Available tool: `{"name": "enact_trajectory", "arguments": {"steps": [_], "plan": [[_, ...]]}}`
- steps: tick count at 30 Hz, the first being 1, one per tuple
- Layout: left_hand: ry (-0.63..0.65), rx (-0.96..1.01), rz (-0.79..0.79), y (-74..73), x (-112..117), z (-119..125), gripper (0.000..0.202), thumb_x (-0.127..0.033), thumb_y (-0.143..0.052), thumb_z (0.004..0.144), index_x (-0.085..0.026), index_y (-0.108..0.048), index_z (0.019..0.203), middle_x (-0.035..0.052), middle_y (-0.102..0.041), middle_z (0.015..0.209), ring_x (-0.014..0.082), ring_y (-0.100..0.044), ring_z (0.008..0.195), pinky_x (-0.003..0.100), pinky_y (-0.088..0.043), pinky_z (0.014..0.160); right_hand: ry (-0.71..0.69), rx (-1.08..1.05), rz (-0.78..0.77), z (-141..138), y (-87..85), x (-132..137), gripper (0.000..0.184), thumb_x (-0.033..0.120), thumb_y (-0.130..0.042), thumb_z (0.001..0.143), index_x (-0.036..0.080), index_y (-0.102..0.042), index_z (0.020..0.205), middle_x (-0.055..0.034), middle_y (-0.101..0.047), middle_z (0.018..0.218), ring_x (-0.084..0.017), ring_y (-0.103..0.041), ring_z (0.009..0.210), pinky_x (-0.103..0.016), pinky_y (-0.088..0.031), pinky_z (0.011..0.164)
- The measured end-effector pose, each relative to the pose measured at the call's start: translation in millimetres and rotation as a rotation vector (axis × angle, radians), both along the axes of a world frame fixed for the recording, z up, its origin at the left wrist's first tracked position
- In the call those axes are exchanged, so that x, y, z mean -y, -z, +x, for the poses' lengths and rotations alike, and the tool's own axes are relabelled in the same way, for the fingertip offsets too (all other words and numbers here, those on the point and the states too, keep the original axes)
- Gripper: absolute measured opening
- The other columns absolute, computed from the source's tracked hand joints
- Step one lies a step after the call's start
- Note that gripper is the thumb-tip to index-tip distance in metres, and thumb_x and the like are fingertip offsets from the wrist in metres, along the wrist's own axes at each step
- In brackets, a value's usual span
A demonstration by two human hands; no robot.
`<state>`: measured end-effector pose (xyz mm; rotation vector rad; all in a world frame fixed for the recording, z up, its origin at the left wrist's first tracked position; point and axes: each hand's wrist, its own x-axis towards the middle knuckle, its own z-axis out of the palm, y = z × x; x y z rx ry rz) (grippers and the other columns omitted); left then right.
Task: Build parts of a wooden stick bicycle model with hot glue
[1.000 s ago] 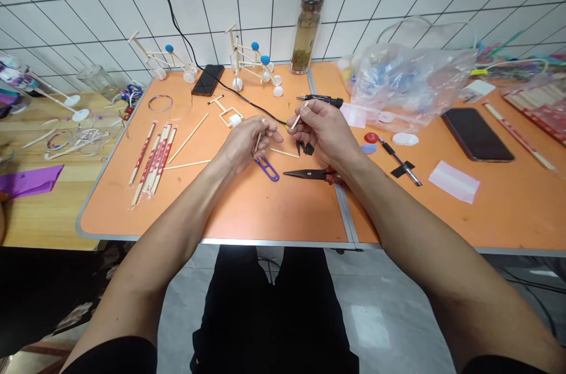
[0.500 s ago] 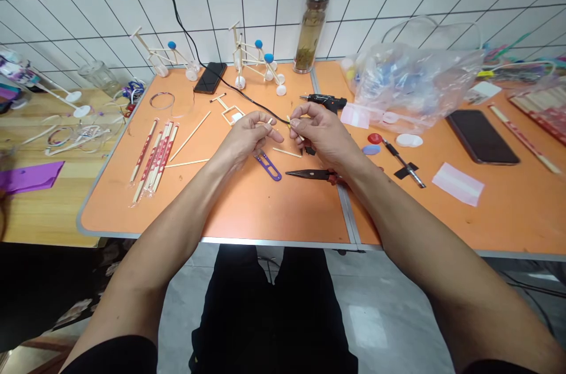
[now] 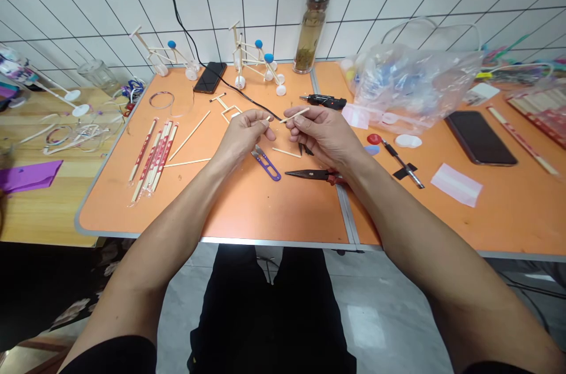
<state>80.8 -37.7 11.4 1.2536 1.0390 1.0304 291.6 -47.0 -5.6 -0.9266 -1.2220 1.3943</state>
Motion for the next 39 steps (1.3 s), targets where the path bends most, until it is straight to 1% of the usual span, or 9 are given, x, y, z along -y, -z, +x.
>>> {"name": "enact_trajectory", "arguments": {"steps": [8,14,17,20,24,27,30,35,39], "plan": [[0.066,-0.023,0.017,-0.9,-0.3,-0.8,0.018,-0.033,-0.086,0.087,-0.019,-0.075,0.087,0.0031,-0.074,0.067,0.0072,-0.032,0.046,0.026,-0.018,0.048,0.003,0.139,0.094,-0.7,-0.7,3.2,0.058,0.076,-0.096,0.079,0.025,-0.077,0.098,-0.0038,-0.077,0.097,-0.016,-0.072,0.084,-0.027,-0.064,0.069],[0.053,-0.06,0.024,-3.0,-0.4,-3.8,0.007,-0.022,-0.082,0.089,-0.018,-0.079,0.093,0.004,-0.076,0.071,0.0094,-0.047,0.053,0.025,-0.028,0.052,0.076,0.207,0.091,-1.9,-1.7,5.3,0.043,0.051,-0.095,0.088,0.028,-0.073,0.115,0.0036,-0.073,0.08,-0.013,-0.065,0.065,-0.026,-0.059,0.063],[0.042,-0.051,0.044,-2.4,-1.6,-4.0,0.006,-0.02,-0.083,0.09,-0.018,-0.078,0.092,0.0044,-0.078,0.074,0.0103,-0.056,0.057,0.024,-0.034,0.055,0.051,0.125,0.042,-2.9,-4.5,5.4,0.034,0.048,-0.093,0.09,0.024,-0.075,0.105,-0.001,-0.077,0.089,-0.013,-0.072,0.072,-0.028,-0.064,0.071],[0.052,-0.041,0.058,-0.6,-2.7,-3.8,0.006,-0.02,-0.083,0.09,-0.018,-0.078,0.091,0.0045,-0.078,0.073,0.0108,-0.058,0.059,0.023,-0.034,0.055,0.028,0.053,0.027,-3.4,-4.9,5.1,0.043,0.048,-0.1,0.081,0.023,-0.077,0.108,-0.0039,-0.081,0.097,-0.016,-0.077,0.084,-0.032,-0.069,0.081],[0.066,-0.055,0.065,1.4,-2.3,-3.2,0.007,-0.023,-0.083,0.089,-0.017,-0.079,0.091,0.0043,-0.076,0.07,0.0113,-0.057,0.059,0.023,-0.033,0.054,0.06,0.093,0.074,-2.1,-2.3,5.6,0.055,0.058,-0.105,0.074,0.024,-0.079,0.108,-0.0031,-0.081,0.094,-0.017,-0.076,0.082,-0.032,-0.069,0.078],[0.073,-0.083,0.068,1.7,-1.7,-2.9,0.005,-0.021,-0.08,0.087,-0.017,-0.081,0.091,0.0043,-0.075,0.069,0.0114,-0.055,0.059,0.023,-0.034,0.055,0.1,0.191,0.14,-0.8,-1.6,5.9,0.051,0.065,-0.099,0.081,0.024,-0.082,0.106,-0.0017,-0.078,0.088,-0.015,-0.069,0.073,-0.03,-0.065,0.07],[0.091,-0.11,0.061,2.5,-2.0,-3.1,0.011,-0.017,-0.076,0.085,-0.016,-0.082,0.094,0.0044,-0.076,0.07,0.011,-0.053,0.057,0.023,-0.033,0.055,0.158,0.276,0.239,-0.6,-2.3,5.9,0.046,0.064,-0.098,0.082,0.024,-0.085,0.101,-0.0024,-0.076,0.093,-0.015,-0.067,0.077,-0.029,-0.062,0.067],[0.129,-0.132,0.077,5.3,-2.0,-3.5,0.018,-0.017,-0.074,0.085,-0.016,-0.082,0.101,0.0051,-0.079,0.074,0.0112,-0.057,0.058,0.023,-0.035,0.056,0.18,0.264,0.275,-2.1,-1.4,5.5,0.044,0.066,-0.095,0.086,0.024,-0.083,0.096,-0.003,-0.074,0.089,-0.017,-0.068,0.08,-0.033,-0.064,0.074],[0.135,-0.152,0.06,4.0,1.1,-2.8,0.017,-0.019,-0.077,0.086,-0.015,-0.082,0.102,0.0047,-0.08,0.075,0.0122,-0.062,0.062,0.024,-0.042,0.061,0.161,0.25,0.318,-3.5,3.3,2.8,0.056,0.077,-0.093,0.083,0.024,-0.077,0.093,-0.0033,-0.076,0.092,-0.017,-0.071,0.08,-0.033,-0.065,0.075]]}}
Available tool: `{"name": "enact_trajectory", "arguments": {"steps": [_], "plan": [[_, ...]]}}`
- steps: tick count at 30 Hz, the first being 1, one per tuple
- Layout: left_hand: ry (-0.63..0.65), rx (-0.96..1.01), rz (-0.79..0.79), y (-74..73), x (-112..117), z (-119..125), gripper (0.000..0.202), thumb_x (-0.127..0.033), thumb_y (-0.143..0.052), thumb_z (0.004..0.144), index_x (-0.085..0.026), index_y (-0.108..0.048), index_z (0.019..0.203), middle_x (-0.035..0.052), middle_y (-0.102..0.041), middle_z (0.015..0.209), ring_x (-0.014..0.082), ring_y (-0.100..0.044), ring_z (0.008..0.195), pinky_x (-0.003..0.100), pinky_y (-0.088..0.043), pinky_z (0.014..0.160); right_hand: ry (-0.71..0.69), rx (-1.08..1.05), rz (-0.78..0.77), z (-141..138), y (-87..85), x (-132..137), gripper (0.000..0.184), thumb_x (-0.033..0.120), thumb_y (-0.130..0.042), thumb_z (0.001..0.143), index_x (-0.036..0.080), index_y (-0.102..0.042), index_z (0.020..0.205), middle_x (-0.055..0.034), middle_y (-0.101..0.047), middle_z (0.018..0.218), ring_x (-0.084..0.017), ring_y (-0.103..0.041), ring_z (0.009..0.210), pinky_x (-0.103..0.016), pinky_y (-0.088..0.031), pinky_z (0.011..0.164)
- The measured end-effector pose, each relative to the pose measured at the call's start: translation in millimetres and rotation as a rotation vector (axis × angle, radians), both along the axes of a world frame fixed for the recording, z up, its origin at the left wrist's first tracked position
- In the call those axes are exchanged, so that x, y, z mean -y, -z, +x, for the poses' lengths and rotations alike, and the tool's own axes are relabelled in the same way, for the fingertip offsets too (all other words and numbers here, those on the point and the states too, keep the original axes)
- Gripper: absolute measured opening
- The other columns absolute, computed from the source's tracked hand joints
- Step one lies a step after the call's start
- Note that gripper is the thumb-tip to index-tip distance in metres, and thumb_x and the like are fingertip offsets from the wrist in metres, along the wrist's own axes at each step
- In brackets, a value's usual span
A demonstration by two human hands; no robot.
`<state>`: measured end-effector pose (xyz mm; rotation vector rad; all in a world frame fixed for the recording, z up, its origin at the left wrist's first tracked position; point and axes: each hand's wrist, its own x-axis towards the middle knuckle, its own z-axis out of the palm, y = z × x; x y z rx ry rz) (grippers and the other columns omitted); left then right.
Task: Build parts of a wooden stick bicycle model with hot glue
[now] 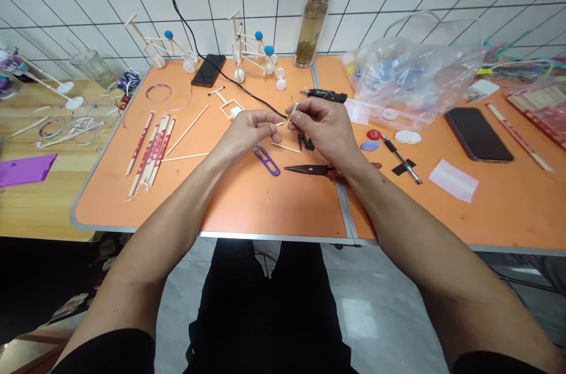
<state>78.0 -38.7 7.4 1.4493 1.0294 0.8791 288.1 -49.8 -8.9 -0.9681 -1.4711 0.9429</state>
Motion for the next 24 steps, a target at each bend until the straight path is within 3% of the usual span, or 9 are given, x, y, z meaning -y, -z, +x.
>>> {"name": "enact_trajectory", "arguments": {"steps": [8,15,24], "plan": [[0.032,0.025,-0.005,-1.0,2,3,0.006,-0.014,-0.077,0.088,-0.016,-0.082,0.09,0.0037,-0.079,0.07,0.0124,-0.065,0.064,0.024,-0.049,0.067,-0.039,0.035,-0.006,-4,8.0,-2,0.058,0.086,-0.081,0.09,0.029,-0.068,0.097,-0.0019,-0.075,0.089,-0.021,-0.078,0.077,-0.036,-0.067,0.071],[0.027,0.05,-0.041,-3.7,4,6,0.009,-0.012,-0.082,0.086,-0.016,-0.077,0.08,0.0058,-0.079,0.07,0.0132,-0.069,0.066,0.022,-0.049,0.066,-0.023,0.062,-0.001,-7,14.3,-3,0.048,0.069,-0.094,0.086,0.026,-0.072,0.094,-0.002,-0.075,0.089,-0.022,-0.077,0.081,-0.043,-0.07,0.085],[-0.005,0.047,-0.022,1.5,-3,1,0.009,-0.014,-0.083,0.085,-0.016,-0.076,0.081,0.0067,-0.079,0.069,0.011,-0.063,0.058,0.02,-0.041,0.056,-0.022,0.05,-0.027,-6,9.7,-2,0.049,0.067,-0.097,0.082,0.024,-0.074,0.093,-0.0034,-0.076,0.094,-0.023,-0.078,0.086,-0.044,-0.071,0.088]]}}
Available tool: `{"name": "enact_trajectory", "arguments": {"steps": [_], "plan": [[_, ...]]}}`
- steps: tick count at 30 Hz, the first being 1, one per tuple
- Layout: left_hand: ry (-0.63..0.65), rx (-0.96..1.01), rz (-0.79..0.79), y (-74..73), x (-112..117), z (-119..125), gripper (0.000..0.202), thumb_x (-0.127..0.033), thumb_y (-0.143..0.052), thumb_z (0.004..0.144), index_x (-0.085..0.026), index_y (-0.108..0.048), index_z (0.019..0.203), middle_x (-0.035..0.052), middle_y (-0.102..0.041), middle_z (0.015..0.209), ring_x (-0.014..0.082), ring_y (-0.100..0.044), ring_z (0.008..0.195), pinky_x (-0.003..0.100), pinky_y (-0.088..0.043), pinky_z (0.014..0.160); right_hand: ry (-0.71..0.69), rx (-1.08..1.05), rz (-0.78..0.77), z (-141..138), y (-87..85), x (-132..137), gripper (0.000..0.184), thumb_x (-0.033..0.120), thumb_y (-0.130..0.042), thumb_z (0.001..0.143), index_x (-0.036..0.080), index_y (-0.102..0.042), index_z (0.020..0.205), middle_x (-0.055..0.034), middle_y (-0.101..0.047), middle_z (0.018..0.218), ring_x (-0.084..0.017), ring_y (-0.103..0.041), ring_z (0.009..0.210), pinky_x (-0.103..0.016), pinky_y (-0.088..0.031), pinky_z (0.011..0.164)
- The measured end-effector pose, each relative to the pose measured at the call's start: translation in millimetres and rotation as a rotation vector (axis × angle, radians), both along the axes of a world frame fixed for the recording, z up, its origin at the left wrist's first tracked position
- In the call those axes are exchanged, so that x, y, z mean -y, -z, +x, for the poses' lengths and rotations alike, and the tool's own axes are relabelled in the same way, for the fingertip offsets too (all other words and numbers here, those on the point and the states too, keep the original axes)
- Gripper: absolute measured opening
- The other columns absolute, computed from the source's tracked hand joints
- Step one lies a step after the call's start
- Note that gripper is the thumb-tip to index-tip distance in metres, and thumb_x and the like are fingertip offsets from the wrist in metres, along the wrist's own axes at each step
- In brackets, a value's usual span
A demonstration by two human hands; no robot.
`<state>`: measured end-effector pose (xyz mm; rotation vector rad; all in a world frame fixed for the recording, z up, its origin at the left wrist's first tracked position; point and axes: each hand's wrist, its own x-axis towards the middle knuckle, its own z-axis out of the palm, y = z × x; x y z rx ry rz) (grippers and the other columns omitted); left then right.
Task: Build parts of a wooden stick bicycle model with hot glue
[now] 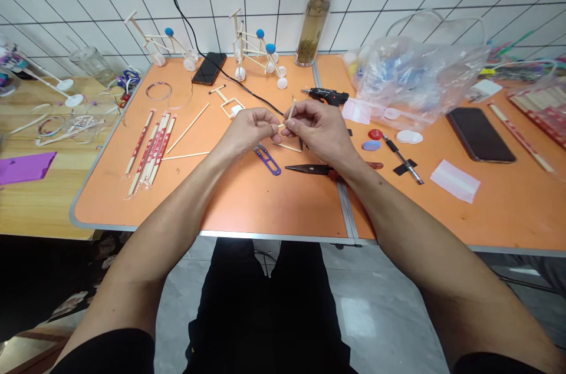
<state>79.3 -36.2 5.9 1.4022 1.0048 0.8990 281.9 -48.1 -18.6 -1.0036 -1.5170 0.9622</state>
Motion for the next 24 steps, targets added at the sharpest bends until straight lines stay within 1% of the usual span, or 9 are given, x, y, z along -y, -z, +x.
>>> {"name": "enact_trajectory", "arguments": {"steps": [4,6,8,11,13,16,19,22,24], "plan": [[0.004,-0.019,0.01,-0.2,0,-1,0.008,-0.016,-0.085,0.083,-0.015,-0.078,0.081,0.0055,-0.078,0.068,0.0092,-0.06,0.055,0.02,-0.039,0.054,-0.012,0.015,0.012,-1,0.6,0,0.04,0.055,-0.097,0.081,0.024,-0.075,0.093,-0.0022,-0.076,0.093,-0.021,-0.075,0.085,-0.041,-0.069,0.088],[0.012,-0.01,0.011,-0.4,0,-1,0.009,-0.016,-0.086,0.082,-0.015,-0.078,0.08,0.005,-0.078,0.068,0.0086,-0.059,0.055,0.019,-0.038,0.054,-0.012,0.039,0.022,-2,-0.3,1,0.035,0.049,-0.096,0.081,0.023,-0.075,0.093,-0.0018,-0.076,0.092,-0.02,-0.074,0.083,-0.038,-0.068,0.085],[0.014,0.004,-0.002,-0.2,1,-1,0.011,-0.017,-0.088,0.081,-0.015,-0.077,0.079,0.0046,-0.077,0.068,0.0071,-0.055,0.052,0.018,-0.036,0.052,-0.001,0.072,0.037,-2,-2.1,2,0.031,0.045,-0.095,0.081,0.023,-0.075,0.092,-0.0015,-0.075,0.089,-0.018,-0.072,0.081,-0.035,-0.066,0.081],[-0.011,0.079,-0.063,-0.3,-1,-1,0.015,-0.021,-0.091,0.081,-0.016,-0.077,0.084,0.0044,-0.079,0.069,0.0048,-0.046,0.046,0.018,-0.031,0.046,0.037,0.089,0.049,-3,-4.5,4,0.028,0.042,-0.093,0.082,0.023,-0.074,0.091,-0.0013,-0.074,0.088,-0.017,-0.07,0.078,-0.034,-0.064,0.076],[-0.055,0.177,-0.125,-1.6,-2,0,0.02,-0.027,-0.092,0.084,-0.017,-0.075,0.089,0.0041,-0.081,0.074,0.0045,-0.045,0.044,0.018,-0.032,0.044,0.076,0.054,0.054,-3,-5.2,4,0.026,0.039,-0.092,0.083,0.024,-0.072,0.091,-0.001,-0.073,0.087,-0.017,-0.07,0.076,-0.034,-0.065,0.076],[-0.123,0.332,-0.238,-4.7,-1,3,0.021,-0.031,-0.089,0.09,-0.018,-0.072,0.093,0.0031,-0.083,0.079,0.0049,-0.052,0.047,0.017,-0.041,0.047,0.146,-0.025,0.057,-3,-4.8,2,0.021,0.034,-0.089,0.084,0.025,-0.071,0.093,0.0002,-0.071,0.085,-0.018,-0.071,0.076,-0.036,-0.069,0.078],[-0.154,0.438,-0.328,-5.2,2,8,0.014,-0.022,-0.086,0.094,-0.017,-0.073,0.096,0.0026,-0.083,0.08,0.0054,-0.062,0.054,0.015,-0.05,0.054,0.189,-0.066,0.058,-5,-3.3,1,0.02,0.032,-0.086,0.085,0.025,-0.072,0.096,0.0016,-0.069,0.084,-0.017,-0.07,0.077,-0.037,-0.071,0.081],[-0.197,0.533,-0.381,-1.0,5,16,0.006,-0.012,-0.081,0.098,-0.015,-0.075,0.097,0.0026,-0.083,0.081,0.0055,-0.071,0.061,0.014,-0.057,0.064,0.207,-0.073,0.084,-8,-2.2,2,0.019,0.033,-0.086,0.086,0.026,-0.072,0.097,0.0017,-0.069,0.085,-0.018,-0.07,0.078,-0.038,-0.072,0.084],[-0.233,0.59,-0.403,2.8,6,19,0.009,-0.009,-0.078,0.101,-0.014,-0.076,0.094,0.0025,-0.083,0.082,0.0054,-0.074,0.065,0.014,-0.061,0.071,0.216,-0.075,0.089,-10,-2.2,3,0.02,0.034,-0.086,0.086,0.026,-0.072,0.097,0.0009,-0.07,0.087,-0.018,-0.071,0.079,-0.039,-0.072,0.085]]}}
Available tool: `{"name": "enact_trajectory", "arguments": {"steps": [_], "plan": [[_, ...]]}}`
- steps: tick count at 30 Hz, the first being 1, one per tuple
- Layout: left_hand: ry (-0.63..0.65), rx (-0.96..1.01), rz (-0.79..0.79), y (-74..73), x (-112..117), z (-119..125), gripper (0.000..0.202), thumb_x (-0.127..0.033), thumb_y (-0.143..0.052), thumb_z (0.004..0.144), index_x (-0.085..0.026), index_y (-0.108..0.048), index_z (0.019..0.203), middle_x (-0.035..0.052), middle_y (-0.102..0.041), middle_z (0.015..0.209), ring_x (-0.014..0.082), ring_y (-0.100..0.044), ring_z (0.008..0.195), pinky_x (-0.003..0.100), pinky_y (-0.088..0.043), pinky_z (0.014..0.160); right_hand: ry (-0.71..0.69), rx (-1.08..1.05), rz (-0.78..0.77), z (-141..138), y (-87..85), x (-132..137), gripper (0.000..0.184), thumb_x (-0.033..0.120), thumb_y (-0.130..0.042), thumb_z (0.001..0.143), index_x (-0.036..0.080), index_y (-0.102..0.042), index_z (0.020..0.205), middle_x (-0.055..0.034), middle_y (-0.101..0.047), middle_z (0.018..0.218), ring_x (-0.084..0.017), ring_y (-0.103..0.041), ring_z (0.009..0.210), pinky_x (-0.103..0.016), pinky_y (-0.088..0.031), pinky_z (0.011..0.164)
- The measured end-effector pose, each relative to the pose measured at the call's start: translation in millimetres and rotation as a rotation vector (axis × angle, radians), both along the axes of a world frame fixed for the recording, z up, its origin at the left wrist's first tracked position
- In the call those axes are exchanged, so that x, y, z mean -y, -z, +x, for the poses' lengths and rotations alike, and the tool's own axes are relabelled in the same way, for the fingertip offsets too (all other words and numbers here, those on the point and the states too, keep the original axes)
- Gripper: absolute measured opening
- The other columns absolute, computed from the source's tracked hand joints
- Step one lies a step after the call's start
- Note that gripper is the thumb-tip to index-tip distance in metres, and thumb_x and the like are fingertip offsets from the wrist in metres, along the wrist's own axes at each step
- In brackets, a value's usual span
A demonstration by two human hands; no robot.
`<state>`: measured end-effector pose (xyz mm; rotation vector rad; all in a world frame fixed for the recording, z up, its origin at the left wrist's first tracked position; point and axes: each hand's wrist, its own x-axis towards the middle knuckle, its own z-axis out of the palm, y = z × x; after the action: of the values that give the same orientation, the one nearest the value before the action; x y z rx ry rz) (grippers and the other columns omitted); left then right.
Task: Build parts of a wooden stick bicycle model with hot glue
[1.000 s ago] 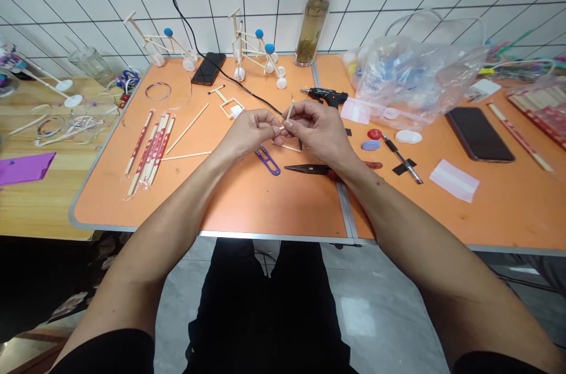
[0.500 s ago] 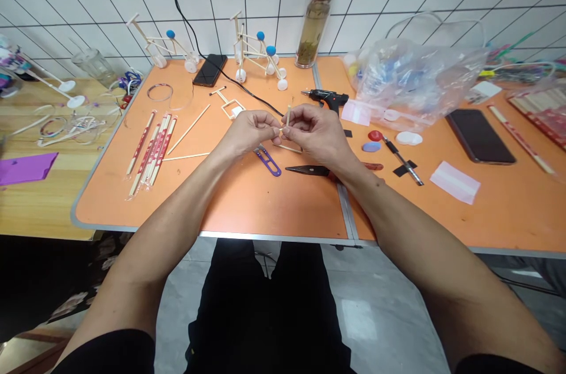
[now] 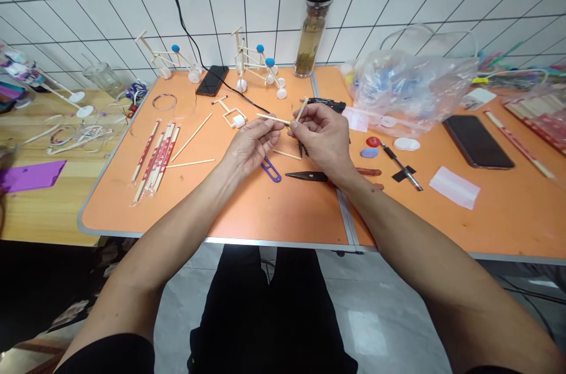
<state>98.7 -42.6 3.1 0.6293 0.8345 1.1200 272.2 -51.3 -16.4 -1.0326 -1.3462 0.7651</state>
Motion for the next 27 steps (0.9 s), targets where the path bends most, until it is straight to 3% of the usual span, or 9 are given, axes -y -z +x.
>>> {"name": "enact_trajectory", "arguments": {"steps": [9,21,27], "plan": [[-0.03,-0.037,-0.002,6.4,1,4,0.012,-0.016,-0.088,0.097,-0.013,-0.078,0.091,0.0032,-0.082,0.079,0.0065,-0.076,0.066,0.015,-0.062,0.074,-0.011,0.056,-0.03,-5,3.0,2,0.022,0.039,-0.087,0.087,0.026,-0.071,0.094,-0.0003,-0.072,0.089,-0.019,-0.071,0.079,-0.039,-0.069,0.085],[-0.088,-0.114,0.058,-0.2,-5,-7,0.025,-0.025,-0.094,0.092,-0.016,-0.071,0.086,0.0013,-0.082,0.079,0.0058,-0.073,0.061,0.015,-0.059,0.067,-0.069,0.012,-0.09,3,1.9,1,0.049,0.069,-0.089,0.088,0.024,-0.074,0.102,-0.0024,-0.076,0.093,-0.019,-0.079,0.081,-0.035,-0.069,0.081],[-0.049,-0.157,0.055,-3.2,-4,-8,0.023,-0.021,-0.09,0.092,-0.016,-0.069,0.085,0.0003,-0.079,0.077,0.0067,-0.073,0.061,0.015,-0.059,0.064,-0.137,0.068,-0.142,3,7.4,-2,0.047,0.068,-0.091,0.086,0.024,-0.075,0.096,-0.0021,-0.075,0.085,-0.018,-0.075,0.073,-0.034,-0.066,0.073]]}}
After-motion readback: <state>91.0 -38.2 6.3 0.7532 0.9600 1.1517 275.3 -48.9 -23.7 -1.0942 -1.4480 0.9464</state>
